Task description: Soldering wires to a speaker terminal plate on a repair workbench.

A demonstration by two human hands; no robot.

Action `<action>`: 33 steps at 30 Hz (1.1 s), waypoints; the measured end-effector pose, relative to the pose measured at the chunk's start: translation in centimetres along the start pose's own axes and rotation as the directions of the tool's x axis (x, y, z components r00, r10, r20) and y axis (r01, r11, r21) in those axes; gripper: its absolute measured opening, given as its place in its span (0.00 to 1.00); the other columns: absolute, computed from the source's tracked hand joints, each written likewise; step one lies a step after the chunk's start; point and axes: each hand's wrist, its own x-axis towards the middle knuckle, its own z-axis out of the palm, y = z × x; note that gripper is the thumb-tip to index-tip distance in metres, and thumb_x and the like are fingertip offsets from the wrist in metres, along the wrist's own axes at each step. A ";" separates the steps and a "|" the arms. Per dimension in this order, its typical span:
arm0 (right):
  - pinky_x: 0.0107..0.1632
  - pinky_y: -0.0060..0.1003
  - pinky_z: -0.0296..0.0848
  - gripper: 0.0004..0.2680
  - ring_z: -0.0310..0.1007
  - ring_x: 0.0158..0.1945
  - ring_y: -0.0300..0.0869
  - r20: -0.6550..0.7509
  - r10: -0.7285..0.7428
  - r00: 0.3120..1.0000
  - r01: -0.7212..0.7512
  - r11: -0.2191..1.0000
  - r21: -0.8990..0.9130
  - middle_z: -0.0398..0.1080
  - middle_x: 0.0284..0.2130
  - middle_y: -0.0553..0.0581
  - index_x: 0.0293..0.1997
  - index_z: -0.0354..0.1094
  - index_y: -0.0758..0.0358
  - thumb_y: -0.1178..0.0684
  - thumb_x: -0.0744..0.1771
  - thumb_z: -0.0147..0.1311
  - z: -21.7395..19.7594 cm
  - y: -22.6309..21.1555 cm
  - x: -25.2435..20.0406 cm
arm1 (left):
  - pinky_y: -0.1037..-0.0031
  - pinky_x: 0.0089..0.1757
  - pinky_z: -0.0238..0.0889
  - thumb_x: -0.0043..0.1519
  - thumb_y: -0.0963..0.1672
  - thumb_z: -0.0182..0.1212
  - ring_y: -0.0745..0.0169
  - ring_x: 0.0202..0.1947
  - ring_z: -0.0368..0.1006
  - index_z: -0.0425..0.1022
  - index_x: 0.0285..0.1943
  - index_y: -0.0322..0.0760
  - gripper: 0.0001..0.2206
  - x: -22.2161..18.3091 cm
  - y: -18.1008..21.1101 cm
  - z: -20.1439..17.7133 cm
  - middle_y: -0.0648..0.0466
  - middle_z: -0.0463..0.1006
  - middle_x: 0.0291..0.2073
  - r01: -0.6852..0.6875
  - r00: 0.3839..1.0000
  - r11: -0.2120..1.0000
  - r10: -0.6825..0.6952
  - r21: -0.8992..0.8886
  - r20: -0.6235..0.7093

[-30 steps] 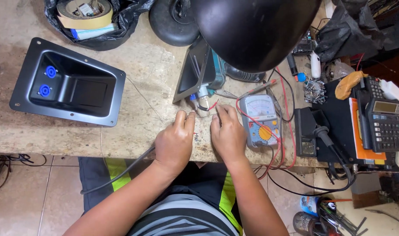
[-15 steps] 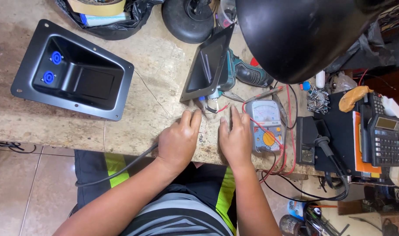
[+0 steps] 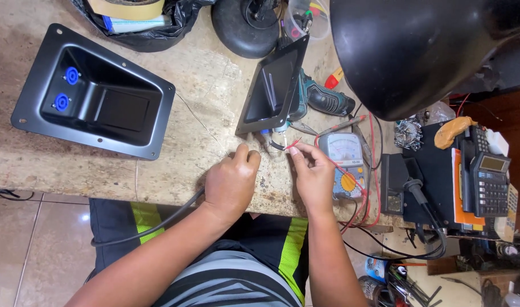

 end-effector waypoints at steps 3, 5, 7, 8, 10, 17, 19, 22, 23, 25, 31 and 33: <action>0.37 0.32 0.75 0.06 0.73 0.28 0.36 -0.013 0.080 0.997 -0.077 0.982 0.171 0.77 0.33 0.56 0.46 0.77 0.63 0.56 0.67 0.62 0.0 -1.6 -1.5 | 0.77 0.20 0.68 0.57 0.41 0.60 0.64 0.14 0.73 0.77 0.38 0.42 0.03 -0.2 -0.2 0.2 0.61 0.69 0.29 -0.021 1.000 0.999 0.022 -0.026 0.011; 0.36 0.31 0.76 0.05 0.75 0.30 0.37 -0.014 0.033 0.999 -0.030 0.981 0.190 0.78 0.33 0.58 0.45 0.77 0.65 0.58 0.67 0.61 0.2 -1.0 -2.5 | 0.75 0.20 0.68 0.57 0.41 0.60 0.63 0.14 0.74 0.77 0.39 0.40 0.04 -0.3 -0.2 0.5 0.60 0.70 0.29 -0.025 1.000 0.999 0.025 -0.048 0.010; 0.36 0.31 0.78 0.04 0.77 0.32 0.38 -0.013 -0.008 1.000 0.010 0.978 0.207 0.79 0.33 0.59 0.44 0.76 0.67 0.59 0.68 0.60 0.6 -1.3 -3.6 | 0.74 0.20 0.69 0.57 0.41 0.59 0.62 0.14 0.74 0.77 0.40 0.39 0.05 -0.5 -0.2 0.6 0.59 0.70 0.30 -0.026 1.000 0.997 0.027 -0.071 0.015; 0.36 0.33 0.79 0.04 0.77 0.33 0.38 -0.010 -0.087 0.996 0.087 0.980 0.180 0.79 0.32 0.60 0.43 0.77 0.68 0.60 0.67 0.61 0.9 -1.9 -4.0 | 0.74 0.20 0.69 0.57 0.41 0.59 0.62 0.14 0.74 0.78 0.40 0.38 0.05 -0.5 -0.1 0.5 0.59 0.70 0.29 -0.035 0.999 0.997 0.036 -0.073 0.014; 0.37 0.35 0.80 0.03 0.77 0.34 0.37 -0.008 -0.163 0.987 0.162 0.974 0.157 0.80 0.31 0.61 0.42 0.78 0.68 0.61 0.67 0.62 1.8 -2.4 -4.4 | 0.75 0.19 0.69 0.57 0.40 0.59 0.62 0.14 0.74 0.78 0.40 0.37 0.05 -0.6 0.0 0.5 0.58 0.70 0.29 -0.049 0.999 0.996 0.051 -0.072 0.016; 0.42 0.34 0.81 0.02 0.80 0.37 0.39 0.008 -0.231 0.973 0.218 0.928 0.301 0.81 0.33 0.62 0.41 0.77 0.70 0.64 0.67 0.61 3.8 -0.8 -4.3 | 0.58 0.27 0.74 0.59 0.42 0.59 0.45 0.24 0.79 0.78 0.50 0.40 0.11 0.5 -0.8 -2.2 0.54 0.71 0.33 0.181 0.960 0.902 -0.077 -0.392 0.268; 0.42 0.35 0.82 0.03 0.80 0.38 0.40 0.022 -0.192 0.981 0.174 0.927 0.333 0.81 0.35 0.63 0.42 0.77 0.71 0.64 0.67 0.61 3.8 -0.2 -4.3 | 0.55 0.29 0.74 0.58 0.41 0.58 0.40 0.28 0.79 0.77 0.51 0.41 0.13 0.8 -1.0 -2.3 0.53 0.71 0.32 0.260 0.940 0.835 -0.102 -0.486 0.327; 0.42 0.33 0.81 0.03 0.77 0.37 0.37 0.035 -0.169 0.985 0.146 0.923 0.355 0.80 0.36 0.61 0.42 0.76 0.70 0.63 0.67 0.61 3.5 0.0 -4.3 | 0.65 0.32 0.68 0.50 0.43 0.64 0.51 0.26 0.75 0.78 0.40 0.44 0.10 1.0 -0.7 -2.7 0.57 0.66 0.23 0.583 0.807 0.451 -0.222 -0.676 0.548; 0.43 0.34 0.81 0.03 0.77 0.38 0.37 0.041 -0.155 0.987 0.129 0.920 0.369 0.80 0.36 0.62 0.43 0.76 0.70 0.63 0.67 0.61 3.3 -0.1 -4.4 | 0.74 0.26 0.61 0.54 0.40 0.61 0.63 0.23 0.67 0.74 0.44 0.36 0.10 1.1 -0.1 -3.0 0.57 0.64 0.25 0.695 0.708 0.027 -0.197 -0.718 0.678; 0.44 0.34 0.81 0.03 0.78 0.40 0.38 0.043 -0.144 0.989 0.117 0.915 0.387 0.80 0.37 0.63 0.43 0.76 0.70 0.63 0.67 0.62 3.1 -0.6 -4.3 | 0.83 0.21 0.53 0.57 0.37 0.58 0.75 0.19 0.59 0.70 0.49 0.29 0.11 1.3 0.7 -3.6 0.57 0.61 0.27 0.694 0.618 -0.393 -0.106 -0.603 0.779; 0.43 0.33 0.83 0.09 0.77 0.41 0.36 0.084 -0.056 0.995 0.017 0.913 0.408 0.80 0.41 0.64 0.49 0.76 0.70 0.64 0.65 0.62 2.3 0.4 -4.5 | 0.83 0.28 0.71 0.63 0.38 0.63 0.70 0.30 0.74 0.75 0.53 0.24 0.11 -0.2 1.5 -3.5 0.51 0.73 0.35 0.586 0.728 -0.235 -0.268 -0.775 0.632; 0.43 0.33 0.83 0.09 0.81 0.40 0.40 0.088 -0.037 0.995 -0.005 0.901 0.434 0.80 0.41 0.66 0.49 0.75 0.70 0.63 0.65 0.63 2.2 0.2 -4.6 | 0.82 0.27 0.74 0.64 0.40 0.63 0.69 0.29 0.76 0.79 0.51 0.27 0.09 -0.1 1.7 -4.5 0.52 0.73 0.34 0.575 0.719 -0.171 -0.360 -0.800 0.594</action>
